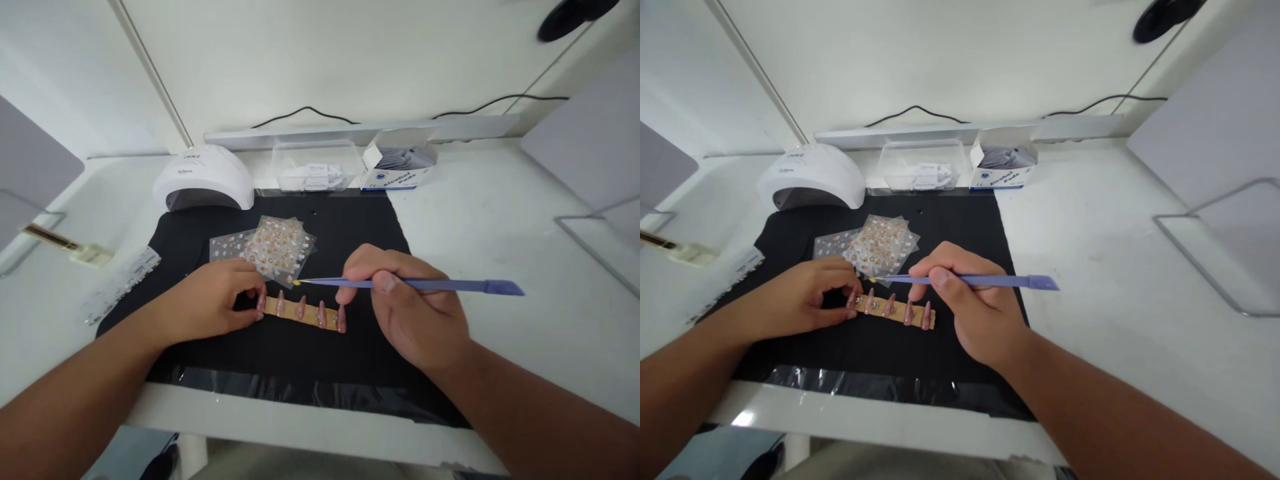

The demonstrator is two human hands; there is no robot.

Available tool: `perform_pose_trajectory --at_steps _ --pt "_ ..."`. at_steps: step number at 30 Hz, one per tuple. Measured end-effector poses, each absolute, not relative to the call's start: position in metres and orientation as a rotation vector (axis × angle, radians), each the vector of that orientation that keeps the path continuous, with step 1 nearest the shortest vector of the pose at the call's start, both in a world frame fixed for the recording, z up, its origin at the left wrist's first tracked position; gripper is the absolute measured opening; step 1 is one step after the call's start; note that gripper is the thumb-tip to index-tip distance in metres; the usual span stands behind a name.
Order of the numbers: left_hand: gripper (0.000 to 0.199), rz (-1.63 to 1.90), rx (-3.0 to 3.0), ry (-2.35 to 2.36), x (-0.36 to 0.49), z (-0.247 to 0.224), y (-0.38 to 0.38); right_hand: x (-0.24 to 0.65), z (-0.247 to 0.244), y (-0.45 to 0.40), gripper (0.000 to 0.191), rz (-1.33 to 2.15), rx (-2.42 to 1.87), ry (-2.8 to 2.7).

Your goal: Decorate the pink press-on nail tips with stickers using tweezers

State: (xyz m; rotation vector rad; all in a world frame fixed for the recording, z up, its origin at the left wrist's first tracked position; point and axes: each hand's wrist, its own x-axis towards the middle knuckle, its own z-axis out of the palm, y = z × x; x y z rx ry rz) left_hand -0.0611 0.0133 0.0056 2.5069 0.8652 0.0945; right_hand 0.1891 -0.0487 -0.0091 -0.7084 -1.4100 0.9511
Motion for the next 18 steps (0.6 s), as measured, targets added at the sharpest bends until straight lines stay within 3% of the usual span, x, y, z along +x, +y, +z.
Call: perform_pose_trajectory --at_steps 5,18 --pt "0.007 0.134 2.508 0.825 -0.055 0.001 0.004 0.187 -0.008 -0.052 0.018 1.071 -0.707 -1.396" --pt "0.008 0.204 2.505 0.835 -0.049 -0.004 -0.001 0.183 -0.003 -0.058 0.018 0.882 -0.893 -1.744"
